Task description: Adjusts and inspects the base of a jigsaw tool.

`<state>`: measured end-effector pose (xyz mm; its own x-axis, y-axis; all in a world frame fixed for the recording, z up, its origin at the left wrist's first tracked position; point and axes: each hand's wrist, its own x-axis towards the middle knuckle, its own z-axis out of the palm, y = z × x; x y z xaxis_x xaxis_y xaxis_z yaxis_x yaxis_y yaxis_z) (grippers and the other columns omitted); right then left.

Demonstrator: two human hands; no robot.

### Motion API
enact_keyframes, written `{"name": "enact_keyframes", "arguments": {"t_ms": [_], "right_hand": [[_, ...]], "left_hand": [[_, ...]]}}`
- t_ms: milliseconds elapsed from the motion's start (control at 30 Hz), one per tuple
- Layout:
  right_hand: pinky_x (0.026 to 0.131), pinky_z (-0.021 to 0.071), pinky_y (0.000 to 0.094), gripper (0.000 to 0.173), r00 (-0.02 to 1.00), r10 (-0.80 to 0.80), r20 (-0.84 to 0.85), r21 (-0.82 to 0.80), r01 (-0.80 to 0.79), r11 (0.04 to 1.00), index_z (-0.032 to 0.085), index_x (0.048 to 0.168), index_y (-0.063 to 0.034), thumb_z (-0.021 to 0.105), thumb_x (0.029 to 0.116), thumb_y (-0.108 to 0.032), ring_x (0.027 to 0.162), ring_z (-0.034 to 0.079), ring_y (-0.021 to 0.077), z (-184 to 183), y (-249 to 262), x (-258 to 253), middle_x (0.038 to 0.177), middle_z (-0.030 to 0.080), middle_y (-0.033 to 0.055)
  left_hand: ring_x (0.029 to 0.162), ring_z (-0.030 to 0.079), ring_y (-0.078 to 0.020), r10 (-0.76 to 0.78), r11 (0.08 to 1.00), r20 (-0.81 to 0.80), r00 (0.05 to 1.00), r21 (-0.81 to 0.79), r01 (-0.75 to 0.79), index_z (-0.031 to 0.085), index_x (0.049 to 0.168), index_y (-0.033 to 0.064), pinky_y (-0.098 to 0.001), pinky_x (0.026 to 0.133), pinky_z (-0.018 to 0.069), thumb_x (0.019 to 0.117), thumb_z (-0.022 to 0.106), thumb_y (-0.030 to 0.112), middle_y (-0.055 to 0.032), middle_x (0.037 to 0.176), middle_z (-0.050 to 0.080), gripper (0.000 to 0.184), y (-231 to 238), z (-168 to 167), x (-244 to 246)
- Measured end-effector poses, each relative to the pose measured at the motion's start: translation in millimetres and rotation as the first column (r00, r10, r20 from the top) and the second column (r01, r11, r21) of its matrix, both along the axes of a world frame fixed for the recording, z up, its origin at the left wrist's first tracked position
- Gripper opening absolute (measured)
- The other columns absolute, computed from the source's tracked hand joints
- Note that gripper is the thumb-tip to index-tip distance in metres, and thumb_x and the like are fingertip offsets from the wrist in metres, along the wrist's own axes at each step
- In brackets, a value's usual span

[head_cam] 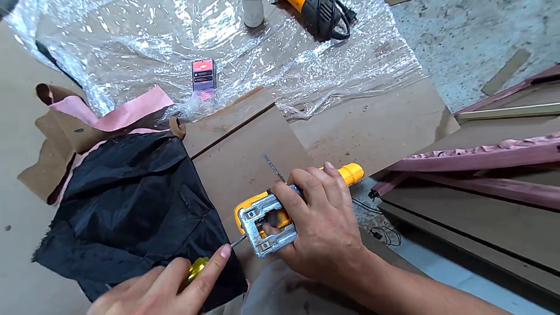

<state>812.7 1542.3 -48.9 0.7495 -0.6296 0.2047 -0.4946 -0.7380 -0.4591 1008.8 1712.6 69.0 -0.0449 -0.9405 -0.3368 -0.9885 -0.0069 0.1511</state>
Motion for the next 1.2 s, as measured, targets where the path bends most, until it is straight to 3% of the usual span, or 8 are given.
{"name": "enact_keyframes", "arguments": {"t_ms": [333, 467, 567, 667, 767, 933, 1100, 1200], "right_hand": [[0.119, 0.0246, 0.0659, 0.052, 1.000, 0.007, 0.020, -0.008, -0.007, 1.000, 0.067, 0.124, -0.0200, 0.068, 0.0820, -0.051, 0.130, 0.052, 0.0337, -0.5, 0.2, -0.1, 0.125, 0.060, 0.0115], [0.119, 0.0256, 0.0650, 0.051, 1.000, -0.001, 0.031, -0.006, 0.001, 1.000, 0.067, 0.123, -0.0201, 0.069, 0.0828, -0.051, 0.130, 0.053, 0.0328, 0.1, 1.5, 0.0, 0.126, 0.061, 0.0108], [0.119, 0.0266, 0.0646, 0.051, 0.999, -0.003, 0.042, 0.003, 0.003, 1.000, 0.067, 0.123, -0.0197, 0.071, 0.0822, -0.050, 0.130, 0.052, 0.0324, -0.3, 0.2, -1.0, 0.125, 0.060, 0.0105], [0.119, 0.0257, 0.0651, 0.053, 0.999, -0.001, 0.049, -0.003, 0.001, 1.000, 0.066, 0.124, -0.0193, 0.071, 0.0817, -0.051, 0.131, 0.052, 0.0331, -0.8, 0.5, -3.7, 0.127, 0.060, 0.0114], [0.120, 0.0248, 0.0651, 0.054, 0.999, 0.001, 0.040, -0.001, -0.001, 1.000, 0.066, 0.125, -0.0197, 0.071, 0.0820, -0.051, 0.131, 0.052, 0.0327, -1.0, -0.6, -2.7, 0.126, 0.060, 0.0113], [0.120, 0.0249, 0.0647, 0.056, 1.000, -0.002, 0.018, 0.001, 0.002, 1.000, 0.066, 0.126, -0.0204, 0.073, 0.0783, -0.050, 0.131, 0.051, 0.0318, 0.9, -1.4, 1.3, 0.125, 0.060, 0.0099], [0.121, 0.0235, 0.0645, 0.056, 1.000, 0.003, 0.025, 0.009, -0.004, 1.000, 0.066, 0.125, -0.0205, 0.074, 0.0785, -0.050, 0.133, 0.051, 0.0309, 1.3, 0.9, -1.4, 0.125, 0.060, 0.0090], [0.121, 0.0231, 0.0645, 0.056, 1.000, 0.000, 0.030, 0.006, 0.000, 1.000, 0.066, 0.124, -0.0208, 0.074, 0.0779, -0.051, 0.133, 0.050, 0.0308, 0.8, 1.5, -1.8, 0.126, 0.059, 0.0089]], "left_hand": [[0.056, 0.053, -0.0202, -0.309, 0.942, -0.084, 0.947, -0.160, 0.294, 0.057, 0.147, 0.0336, -0.0363, 0.043, 0.0392, 0.1019, 0.042, 0.019, -0.0028, 0.079, 0.057, 0.049, -28.4, -27.2, 73.9], [0.054, 0.050, -0.0080, -0.217, 0.967, -0.226, 0.950, -0.186, 0.177, 0.062, 0.142, 0.0363, -0.0283, 0.043, 0.0381, 0.1041, 0.042, 0.030, 0.0060, 0.076, 0.056, 0.044, -29.4, -48.8, 85.4], [0.063, 0.057, -0.0014, -0.014, 0.992, -0.375, 0.927, -0.123, -0.035, 0.067, 0.135, 0.0324, -0.0236, 0.052, 0.0470, 0.1074, 0.043, 0.042, 0.0086, 0.082, 0.064, 0.038, -17.2, -48.6, 88.9], [0.076, 0.069, -0.0108, 0.196, 0.980, -0.446, 0.873, 0.121, -0.158, 0.064, 0.129, 0.0180, -0.0349, 0.064, 0.0595, 0.1081, 0.045, 0.046, -0.0020, 0.093, 0.072, 0.039, -8.3, -35.4, 85.6], [0.081, 0.068, -0.0192, 0.265, 0.946, -0.440, 0.858, 0.291, -0.143, 0.057, 0.123, 0.0087, -0.0416, 0.066, 0.0595, 0.1059, 0.045, 0.030, -0.0092, 0.099, 0.067, 0.030, -13.6, -31.1, 66.2], [0.061, 0.062, -0.0148, 0.025, 0.998, -0.299, 0.954, 0.059, -0.008, 0.070, 0.101, 0.0184, -0.0362, 0.047, 0.0463, 0.1098, 0.039, 0.043, 0.0004, 0.076, 0.064, 0.041, -28.8, -51.0, 47.8], [0.077, 0.064, -0.0058, -0.026, 1.000, -0.349, 0.937, -0.024, 0.019, 0.070, 0.105, 0.0197, -0.0249, 0.065, 0.0551, 0.1068, 0.042, 0.029, 0.0069, 0.086, 0.066, 0.029, -44.0, -61.0, 40.4], [0.060, 0.058, -0.0039, -0.043, 0.997, -0.321, 0.946, -0.076, 0.020, 0.069, 0.099, 0.0229, -0.0256, 0.050, 0.0479, 0.1074, 0.042, 0.038, 0.0101, 0.070, 0.059, 0.032, -52.7, -66.3, 31.8]]}}
